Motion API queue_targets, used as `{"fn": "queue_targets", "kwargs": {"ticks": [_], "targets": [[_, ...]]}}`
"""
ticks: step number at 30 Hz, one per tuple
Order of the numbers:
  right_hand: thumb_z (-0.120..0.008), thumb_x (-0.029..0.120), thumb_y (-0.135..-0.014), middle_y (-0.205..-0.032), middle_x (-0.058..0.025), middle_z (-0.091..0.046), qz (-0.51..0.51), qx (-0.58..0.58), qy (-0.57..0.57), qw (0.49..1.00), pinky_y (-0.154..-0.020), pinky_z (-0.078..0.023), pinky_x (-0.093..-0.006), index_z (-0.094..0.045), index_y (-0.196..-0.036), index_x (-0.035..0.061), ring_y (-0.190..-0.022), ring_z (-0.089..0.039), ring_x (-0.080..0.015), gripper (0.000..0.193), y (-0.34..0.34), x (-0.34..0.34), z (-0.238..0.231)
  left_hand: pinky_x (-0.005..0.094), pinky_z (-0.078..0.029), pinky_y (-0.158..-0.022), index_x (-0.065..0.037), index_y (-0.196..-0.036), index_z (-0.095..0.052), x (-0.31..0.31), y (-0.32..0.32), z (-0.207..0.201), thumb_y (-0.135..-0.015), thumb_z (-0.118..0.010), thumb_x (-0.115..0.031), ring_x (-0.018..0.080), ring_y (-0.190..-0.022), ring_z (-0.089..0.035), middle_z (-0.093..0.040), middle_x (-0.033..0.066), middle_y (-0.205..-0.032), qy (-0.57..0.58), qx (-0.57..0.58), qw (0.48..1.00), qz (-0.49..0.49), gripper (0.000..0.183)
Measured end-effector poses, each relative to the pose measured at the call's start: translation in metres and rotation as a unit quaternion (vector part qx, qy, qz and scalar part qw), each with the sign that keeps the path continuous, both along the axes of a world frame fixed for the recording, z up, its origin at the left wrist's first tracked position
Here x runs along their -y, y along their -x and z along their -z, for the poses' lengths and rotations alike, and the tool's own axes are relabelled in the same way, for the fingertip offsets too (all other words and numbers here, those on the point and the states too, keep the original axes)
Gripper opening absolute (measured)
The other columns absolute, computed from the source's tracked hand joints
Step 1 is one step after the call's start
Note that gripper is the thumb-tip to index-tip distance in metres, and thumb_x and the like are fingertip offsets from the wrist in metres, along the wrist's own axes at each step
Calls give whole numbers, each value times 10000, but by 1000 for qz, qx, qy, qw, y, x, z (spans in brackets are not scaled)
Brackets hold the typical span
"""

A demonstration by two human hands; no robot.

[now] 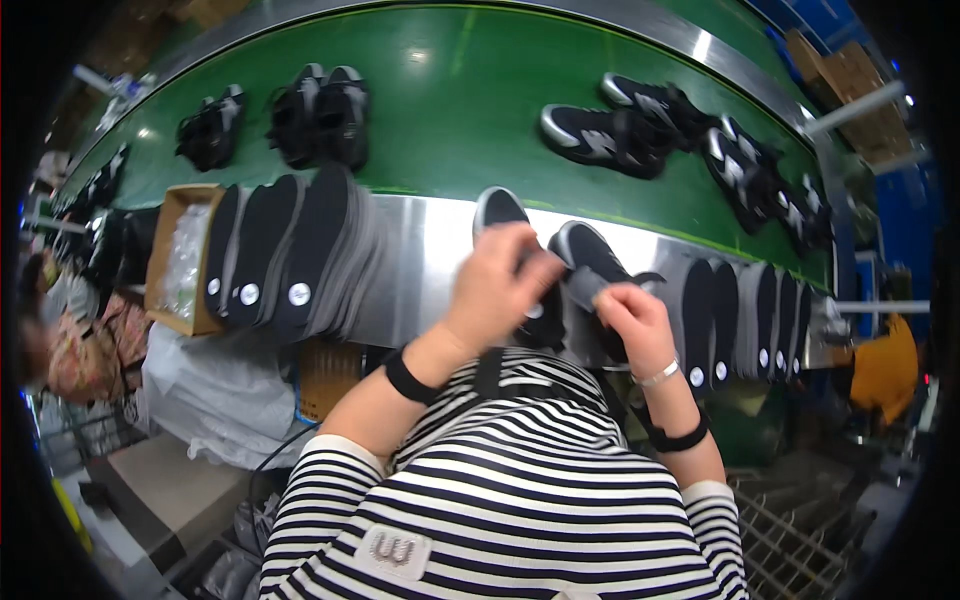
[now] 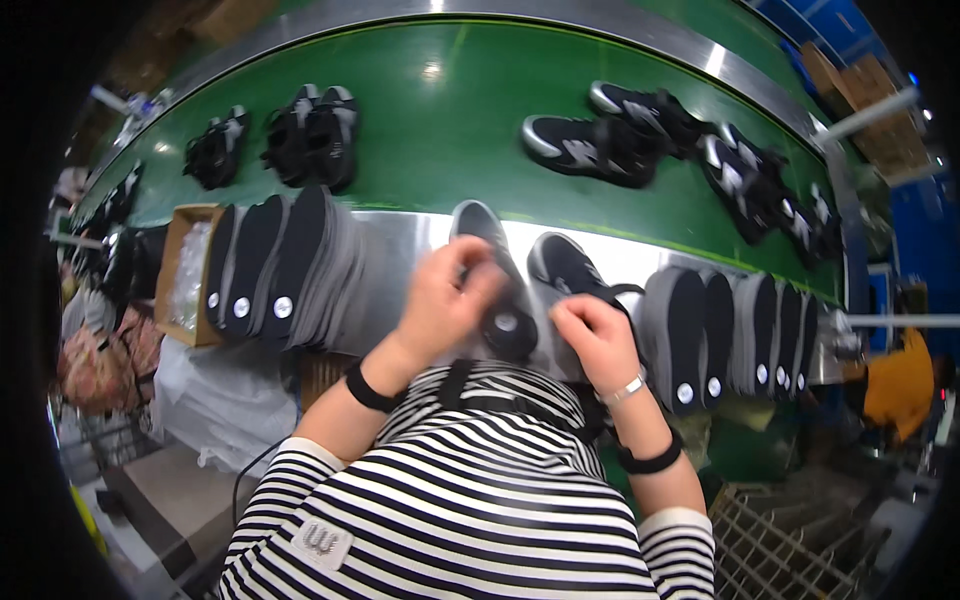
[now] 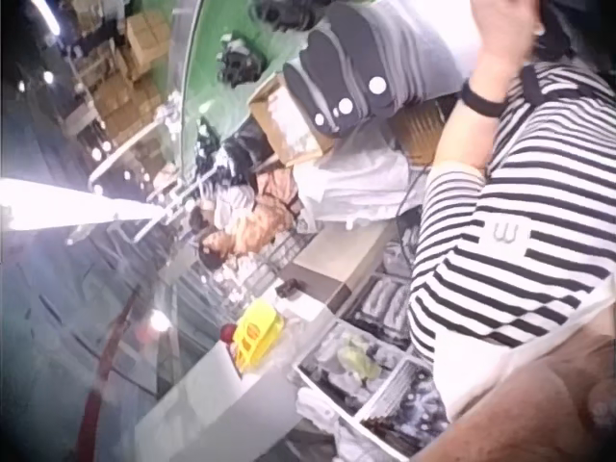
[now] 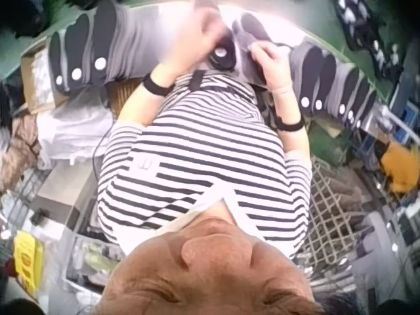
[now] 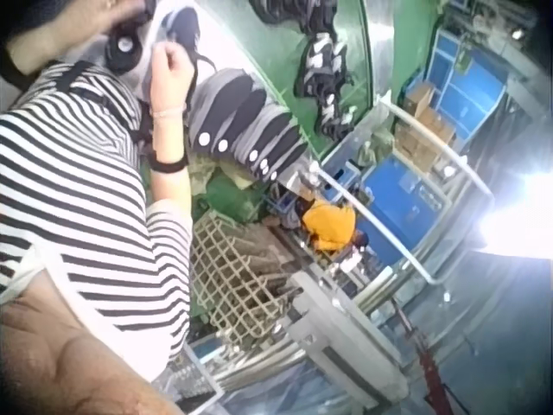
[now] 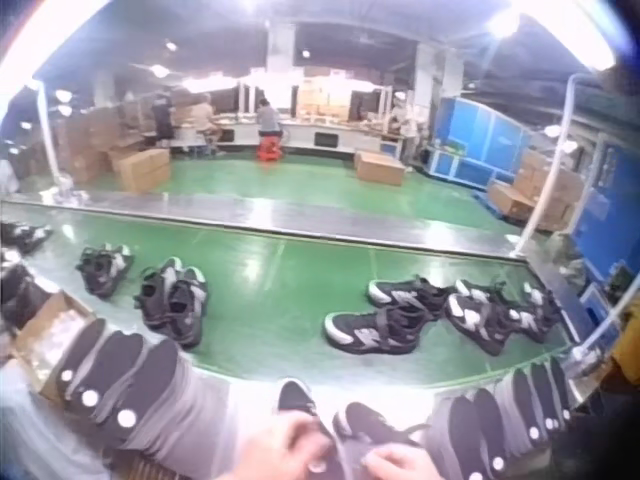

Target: The person inserts insoles into black sneakers on a factory assembly line. They pick up shoes from a conveyor belt, place a stack of insoles nearby, and insert one insole into each shoe before moving the pair to the next station.

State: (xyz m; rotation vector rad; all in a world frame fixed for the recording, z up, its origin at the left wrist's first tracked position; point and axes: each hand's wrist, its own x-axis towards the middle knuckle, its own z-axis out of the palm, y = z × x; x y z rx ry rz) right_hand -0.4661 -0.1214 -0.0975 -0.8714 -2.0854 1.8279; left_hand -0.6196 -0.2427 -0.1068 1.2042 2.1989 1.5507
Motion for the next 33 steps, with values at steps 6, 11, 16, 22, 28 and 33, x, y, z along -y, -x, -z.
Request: {"fn": "queue_targets", "kwargs": {"ticks": [6,11,16,22,28,33], "targets": [[-551,58,-770,-707,-3,-544,-93,25,-81,992,-549,-383,-201,-571,-798,-5,-615,-467,-62,72,3,31,-1,336,-449,-620,-49,-895,-535,34,10,-14,-806,-467,-109,247,-660,-582,-599,98,-699,168,139,931,294,127],[-512,57,-807,-693,44,-467,72,8,-123,990,-512,-314,-163,-544,-846,21,-591,-384,-20,62,-29,-6,5,293,-456,-601,-3,-861,-584,121,124,-27,-787,-465,-55,174,-650,-573,-595,111,-762,93,-69,982,-147,150],[-506,67,-804,-716,-6,-490,81,84,-166,979,-584,-344,-203,-527,-790,13,-646,-429,-73,60,-76,-37,25,390,-420,-766,-22,-1062,-511,295,249,-2,-832,-382,-170,340,-908,-544,-577,210,-923,204,-129,805,-542,303],[-633,114,-591,-825,-118,-542,-205,150,-501,828,-793,-350,-401,-558,-847,23,-904,-463,-312,282,-76,-8,11,347,-350,-896,24,-1203,-342,332,259,39,-825,-408,-131,306,-1073,-458,-465,228,-1146,37,-51,799,-598,414],[-589,99,-608,-836,-113,-563,-274,217,-517,781,-826,-327,-411,-554,-925,26,-952,-456,-305,327,-74,-13,22,277,-431,-739,22,-1095,-444,180,163,-12,-812,-483,-99,187,-862,-556,-566,122,-979,-51,2,929,-365,310],[-536,172,-720,-747,-100,-573,-299,239,-467,797,-718,-372,-376,-533,-917,40,-765,-542,-246,237,-16,9,12,259,-452,-628,-10,-1054,-466,85,34,-8,-804,-514,-74,148,-670,-578,-601,82,-736,84,78,993,-37,263]]}}
